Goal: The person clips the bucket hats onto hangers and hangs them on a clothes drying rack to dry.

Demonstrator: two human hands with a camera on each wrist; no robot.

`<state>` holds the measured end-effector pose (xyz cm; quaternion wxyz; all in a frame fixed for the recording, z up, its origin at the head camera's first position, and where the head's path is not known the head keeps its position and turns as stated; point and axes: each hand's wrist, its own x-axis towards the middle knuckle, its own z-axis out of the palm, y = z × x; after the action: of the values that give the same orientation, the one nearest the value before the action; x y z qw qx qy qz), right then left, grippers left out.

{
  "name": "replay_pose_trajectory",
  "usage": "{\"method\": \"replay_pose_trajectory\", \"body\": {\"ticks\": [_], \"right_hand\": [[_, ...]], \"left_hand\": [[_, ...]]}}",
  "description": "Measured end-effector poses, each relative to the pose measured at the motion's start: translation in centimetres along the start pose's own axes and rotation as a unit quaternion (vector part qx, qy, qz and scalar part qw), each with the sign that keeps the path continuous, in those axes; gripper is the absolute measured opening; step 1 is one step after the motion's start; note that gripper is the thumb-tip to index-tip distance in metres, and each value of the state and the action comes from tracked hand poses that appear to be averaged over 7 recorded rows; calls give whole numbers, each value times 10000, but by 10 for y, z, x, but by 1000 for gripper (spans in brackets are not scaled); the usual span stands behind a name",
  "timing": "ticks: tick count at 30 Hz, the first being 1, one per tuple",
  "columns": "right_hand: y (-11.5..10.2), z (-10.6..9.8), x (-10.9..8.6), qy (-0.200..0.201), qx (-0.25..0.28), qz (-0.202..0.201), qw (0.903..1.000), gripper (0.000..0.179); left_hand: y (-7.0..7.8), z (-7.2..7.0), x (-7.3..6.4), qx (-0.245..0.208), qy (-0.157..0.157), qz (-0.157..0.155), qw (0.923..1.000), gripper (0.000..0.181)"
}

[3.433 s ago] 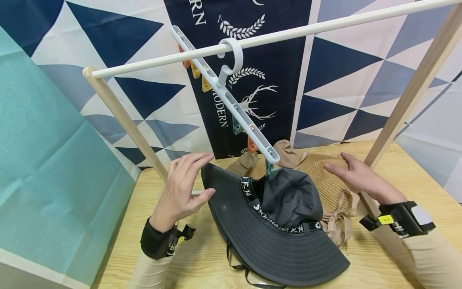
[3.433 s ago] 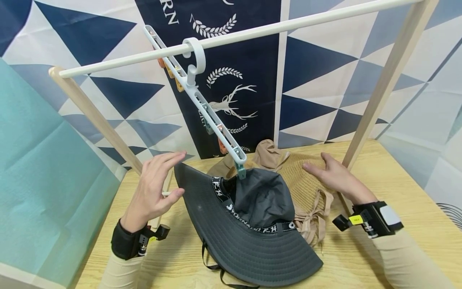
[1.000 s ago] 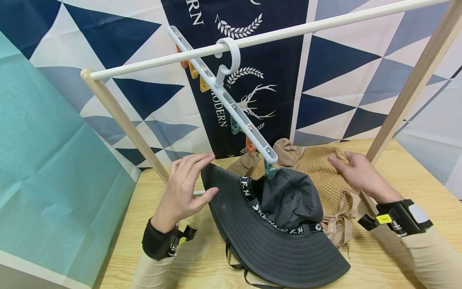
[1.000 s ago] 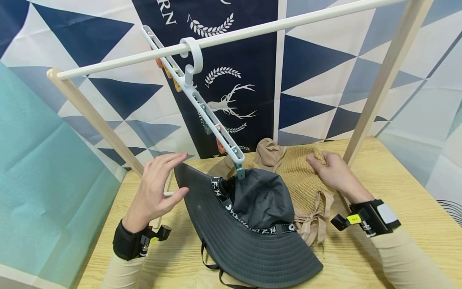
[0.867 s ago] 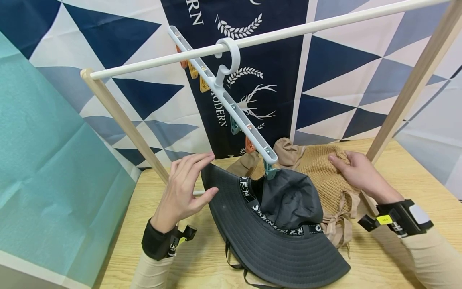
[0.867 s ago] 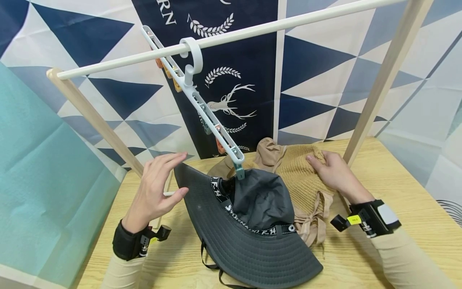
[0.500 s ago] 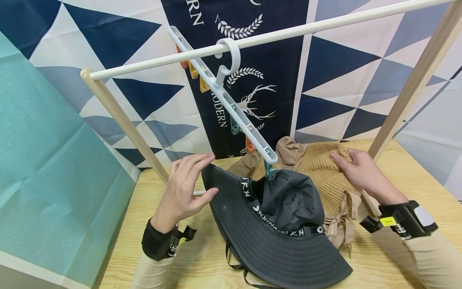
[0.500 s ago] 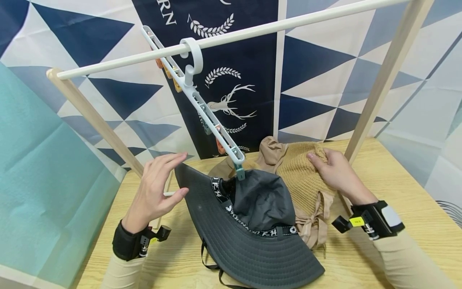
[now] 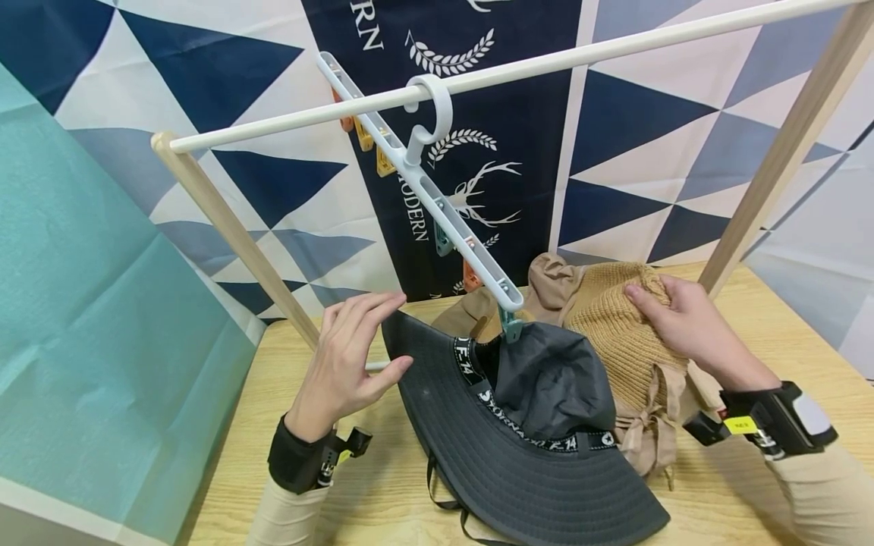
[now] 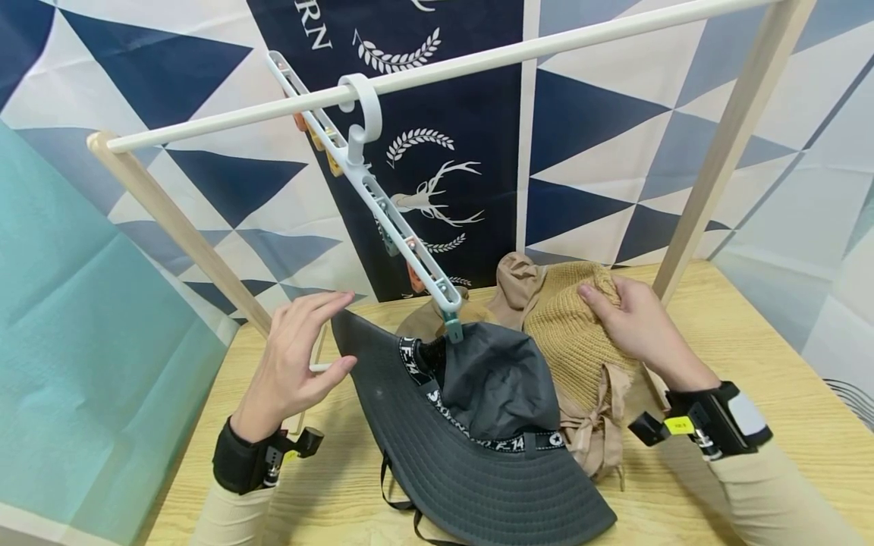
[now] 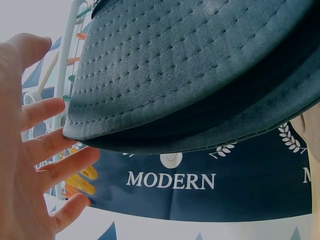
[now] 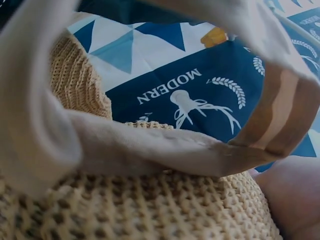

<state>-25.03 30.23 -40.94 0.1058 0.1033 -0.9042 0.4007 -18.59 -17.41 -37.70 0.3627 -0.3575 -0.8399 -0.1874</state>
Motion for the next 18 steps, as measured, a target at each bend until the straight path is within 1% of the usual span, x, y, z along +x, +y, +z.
{"method": "replay_pose_trajectory", "body": {"ticks": [7, 12, 18], "right_hand": [[-5, -4, -4, 244, 18, -69, 9997, 41], [-11, -6, -7, 284, 113, -101, 9995, 43], [-15, -11, -10, 426, 156, -263, 9986, 45]], "left_hand": [[0, 0, -1, 0, -8, -14, 10000, 77], [0, 0, -1, 28, -28, -21, 10000, 78], [0, 1, 0, -6, -24, -27, 10000, 77]]}}
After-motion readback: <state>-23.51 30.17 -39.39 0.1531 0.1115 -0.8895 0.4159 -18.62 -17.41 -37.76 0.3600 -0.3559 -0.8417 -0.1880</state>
